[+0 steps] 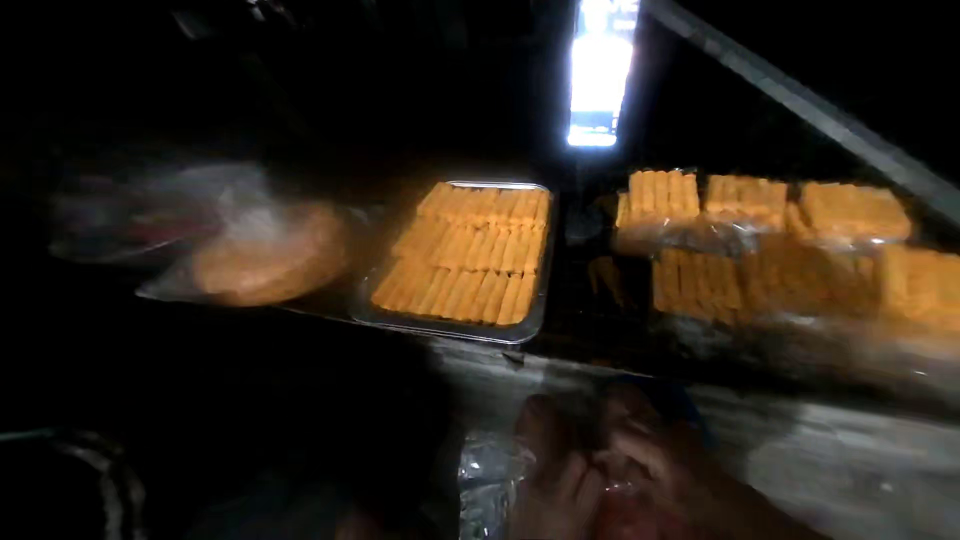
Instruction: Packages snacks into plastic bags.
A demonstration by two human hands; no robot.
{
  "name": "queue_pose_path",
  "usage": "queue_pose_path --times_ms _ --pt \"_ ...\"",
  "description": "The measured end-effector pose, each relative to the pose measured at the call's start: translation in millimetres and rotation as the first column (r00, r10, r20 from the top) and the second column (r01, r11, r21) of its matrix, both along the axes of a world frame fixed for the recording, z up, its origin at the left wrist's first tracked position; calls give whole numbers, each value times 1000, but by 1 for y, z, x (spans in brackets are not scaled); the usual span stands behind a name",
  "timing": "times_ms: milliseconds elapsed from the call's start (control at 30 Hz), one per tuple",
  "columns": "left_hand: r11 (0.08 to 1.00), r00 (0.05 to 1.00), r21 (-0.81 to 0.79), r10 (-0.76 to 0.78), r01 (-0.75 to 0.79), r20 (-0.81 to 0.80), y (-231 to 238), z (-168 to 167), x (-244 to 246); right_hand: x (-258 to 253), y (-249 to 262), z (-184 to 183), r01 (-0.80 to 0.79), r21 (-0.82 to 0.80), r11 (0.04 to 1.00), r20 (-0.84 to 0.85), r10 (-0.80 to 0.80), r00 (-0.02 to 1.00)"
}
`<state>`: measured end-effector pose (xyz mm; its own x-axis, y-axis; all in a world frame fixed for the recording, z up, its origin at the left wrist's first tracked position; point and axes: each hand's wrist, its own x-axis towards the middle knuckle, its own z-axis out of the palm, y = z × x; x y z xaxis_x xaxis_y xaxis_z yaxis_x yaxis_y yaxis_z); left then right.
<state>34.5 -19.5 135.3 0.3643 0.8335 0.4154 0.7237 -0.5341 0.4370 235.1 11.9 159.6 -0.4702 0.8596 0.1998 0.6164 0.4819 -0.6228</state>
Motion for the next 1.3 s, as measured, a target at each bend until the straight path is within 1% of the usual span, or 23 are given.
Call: queue_pose_path --times_ms 133,233,367,467,567,633,700,733,767,800,833,867,900,933,967,1000,1067,1100,1133,1167,1200,1233,1300 --pt "998 992 -36 -53 57 117 11 -4 -14 0 22 34 7 -203 979 228 41 973" --pt "997 971 -80 16 4 239 22 -14 -22 0 38 34 -4 -229 973 280 70 957" --pt "981 944 -192 78 -15 320 36 -33 -28 -14 68 64 -109 -423 900 278 243 929" --pt "972 962 -232 101 -41 252 37 -40 -29 -21 112 93 -134 -364 922 100 182 978" --pt "957 983 -287 4 49 181 30 -51 -22 -38 178 110 5 -172 985 21 -2 1000" --pt "847 966 -523 46 98 255 33 -52 -10 -54 229 113 132 -82 988 17 -131 991" --pt "617 876 -771 275 154 396 44 -58 -3 -69 276 114 239 -19 971 92 -236 967" --pt "815 799 -536 164 221 578 38 -106 -5 -77 294 120 291 -44 956 173 -280 944" --pt "849 761 -456 105 268 641 39 -124 -6 -84 310 122 325 -37 945 236 -308 922" --pt "781 823 -578 157 235 547 39 -107 -6 -88 323 122 336 -19 942 284 -318 905" --pt "690 941 -710 130 141 313 40 -88 -8 -91 333 120 338 1 941 325 -320 890" --pt "601 997 -796 -9 67 76 45 -74 -10 -92 341 118 338 7 941 355 -319 879" --pt "791 996 -607 -26 73 86 35 -105 -13 -93 346 117 345 -1 939 378 -319 869" --pt "855 982 -512 11 89 189 28 -129 -14 -95 349 117 361 -9 933 420 -324 848" --pt "807 962 -580 61 109 266 23 -140 -15 -96 352 117 375 -18 927 455 -326 829" --pt "821 967 -564 64 90 248 19 -148 -15 -98 353 118 384 -16 923 484 -329 811" --pt "859 999 -511 52 -39 10 21 -130 -5 -100 354 119 383 10 924 523 -331 786" --pt "611 985 -787 -66 -86 -158 40 -77 0 -100 354 120 378 22 925 532 -331 779" --pt "588 985 -805 -69 -87 -157 43 -61 3 -100 355 120 371 29 928 542 -327 774" --pt "688 997 -724 -15 -41 -71 37 -68 1 -101 354 121 364 23 931 549 -316 774" --pt "856 994 -517 64 -7 93 29 -94 -1 -100 354 122 352 25 936 546 -308 779" --pt "851 979 -525 103 4 174 31 -90 -2 -100 352 124 342 18 939 544 -296 785" --pt "643 885 -755 271 126 378 40 -49 -7 -102 345 130 306 -23 952 559 -242 793"
